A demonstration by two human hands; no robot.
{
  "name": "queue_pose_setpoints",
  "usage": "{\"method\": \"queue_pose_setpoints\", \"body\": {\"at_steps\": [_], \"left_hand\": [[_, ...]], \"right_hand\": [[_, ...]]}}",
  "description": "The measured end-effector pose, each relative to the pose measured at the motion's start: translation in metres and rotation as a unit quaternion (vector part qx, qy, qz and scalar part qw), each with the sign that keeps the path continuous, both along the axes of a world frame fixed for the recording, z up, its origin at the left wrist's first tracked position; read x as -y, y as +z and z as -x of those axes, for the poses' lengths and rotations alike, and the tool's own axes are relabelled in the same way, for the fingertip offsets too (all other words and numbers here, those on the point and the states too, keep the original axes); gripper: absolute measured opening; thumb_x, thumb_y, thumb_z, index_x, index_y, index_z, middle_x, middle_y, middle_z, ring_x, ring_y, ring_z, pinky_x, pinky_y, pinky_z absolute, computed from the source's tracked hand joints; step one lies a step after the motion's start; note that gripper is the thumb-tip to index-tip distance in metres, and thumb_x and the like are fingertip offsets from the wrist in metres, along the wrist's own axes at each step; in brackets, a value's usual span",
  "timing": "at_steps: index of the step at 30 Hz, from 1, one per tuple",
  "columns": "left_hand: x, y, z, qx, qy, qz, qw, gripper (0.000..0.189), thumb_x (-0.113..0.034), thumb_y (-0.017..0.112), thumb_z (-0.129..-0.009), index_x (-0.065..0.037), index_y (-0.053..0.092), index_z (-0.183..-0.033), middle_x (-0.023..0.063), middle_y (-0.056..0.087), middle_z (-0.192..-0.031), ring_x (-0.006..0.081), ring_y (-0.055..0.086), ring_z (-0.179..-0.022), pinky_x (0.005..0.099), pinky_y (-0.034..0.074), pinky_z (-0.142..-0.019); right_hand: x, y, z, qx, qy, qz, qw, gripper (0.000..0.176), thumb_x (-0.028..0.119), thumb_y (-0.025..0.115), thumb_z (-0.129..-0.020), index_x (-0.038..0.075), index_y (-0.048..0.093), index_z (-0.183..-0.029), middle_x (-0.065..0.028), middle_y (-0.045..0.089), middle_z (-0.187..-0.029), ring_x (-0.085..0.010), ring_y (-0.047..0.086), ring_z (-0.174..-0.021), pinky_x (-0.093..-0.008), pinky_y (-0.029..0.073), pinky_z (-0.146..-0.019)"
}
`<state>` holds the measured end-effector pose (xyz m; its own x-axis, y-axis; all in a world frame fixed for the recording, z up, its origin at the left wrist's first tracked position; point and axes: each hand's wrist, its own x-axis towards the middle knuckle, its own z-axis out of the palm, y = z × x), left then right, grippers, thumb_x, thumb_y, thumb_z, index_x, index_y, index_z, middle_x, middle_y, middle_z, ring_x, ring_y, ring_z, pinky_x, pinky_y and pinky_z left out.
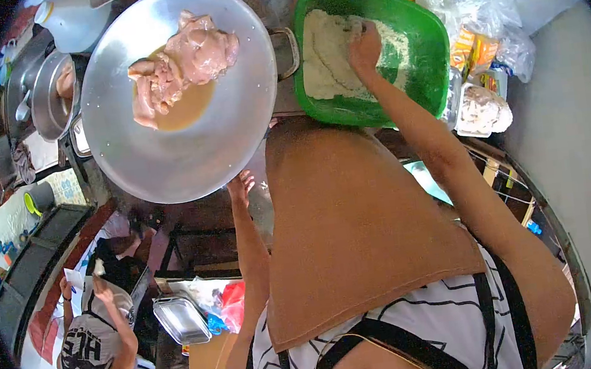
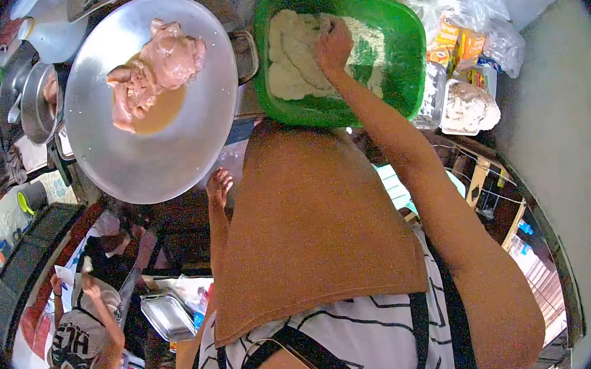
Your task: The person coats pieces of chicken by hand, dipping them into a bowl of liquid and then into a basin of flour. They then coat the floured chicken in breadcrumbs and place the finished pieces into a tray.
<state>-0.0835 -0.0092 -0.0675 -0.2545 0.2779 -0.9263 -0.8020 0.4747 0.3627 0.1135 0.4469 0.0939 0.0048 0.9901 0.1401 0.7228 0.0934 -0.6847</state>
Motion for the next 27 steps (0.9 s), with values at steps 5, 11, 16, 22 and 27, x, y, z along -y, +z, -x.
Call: {"method": "queue_pose_setpoints", "body": {"at_steps": [5,11,16,22,27], "left_hand": [[0.001,-0.002,0.005,0.02,-0.019,0.034,0.999,0.042,-0.031,0.053,-0.09,-0.005,0.05,-0.123,0.0115,0.059,-0.11,0.0213,0.062,-0.084,0.0298,0.053,-0.068],[0.003,0.01,-0.014,-0.013,-0.063,0.061,0.996,0.04,-0.036,0.044,-0.094,-0.007,0.049,-0.122,0.0108,0.059,-0.112,0.0232,0.061,-0.085,0.0339,0.052,-0.071],[0.0,0.012,-0.028,0.031,-0.025,0.054,0.998,0.041,-0.037,0.042,-0.095,-0.008,0.048,-0.123,0.0092,0.059,-0.112,0.022,0.061,-0.082,0.0341,0.052,-0.071],[0.009,0.005,-0.013,0.025,0.03,-0.005,0.999,0.037,-0.034,0.049,-0.092,-0.007,0.053,-0.118,0.0106,0.06,-0.107,0.021,0.062,-0.081,0.029,0.052,-0.067],[0.011,0.022,0.009,-0.007,-0.006,0.038,0.999,0.036,-0.032,0.049,-0.092,-0.008,0.052,-0.118,0.009,0.061,-0.108,0.0222,0.061,-0.084,0.0314,0.052,-0.069]], "right_hand": [[0.024,-0.022,0.005,0.269,-0.015,-0.104,0.957,0.032,0.03,0.049,-0.089,0.002,0.052,-0.105,-0.0213,0.051,-0.105,-0.0384,0.046,-0.101,-0.0488,0.036,-0.086],[0.027,0.0,0.019,0.259,-0.046,-0.028,0.964,0.033,0.03,0.051,-0.086,0.001,0.05,-0.102,-0.0198,0.049,-0.099,-0.0382,0.045,-0.098,-0.0486,0.034,-0.085],[0.026,-0.009,0.014,0.222,-0.005,-0.03,0.975,0.034,0.03,0.055,-0.084,0.0,0.051,-0.099,-0.0196,0.049,-0.101,-0.0386,0.046,-0.1,-0.0485,0.034,-0.087],[0.017,-0.01,0.003,0.196,-0.011,-0.027,0.98,0.03,0.028,0.056,-0.082,0.003,0.056,-0.099,-0.018,0.052,-0.103,-0.0381,0.047,-0.101,-0.0497,0.036,-0.085],[-0.016,-0.018,-0.024,0.084,-0.01,0.092,0.992,0.031,0.032,0.052,-0.087,0.004,0.055,-0.1,-0.0226,0.058,-0.101,-0.0432,0.058,-0.091,-0.0541,0.046,-0.077]]}}
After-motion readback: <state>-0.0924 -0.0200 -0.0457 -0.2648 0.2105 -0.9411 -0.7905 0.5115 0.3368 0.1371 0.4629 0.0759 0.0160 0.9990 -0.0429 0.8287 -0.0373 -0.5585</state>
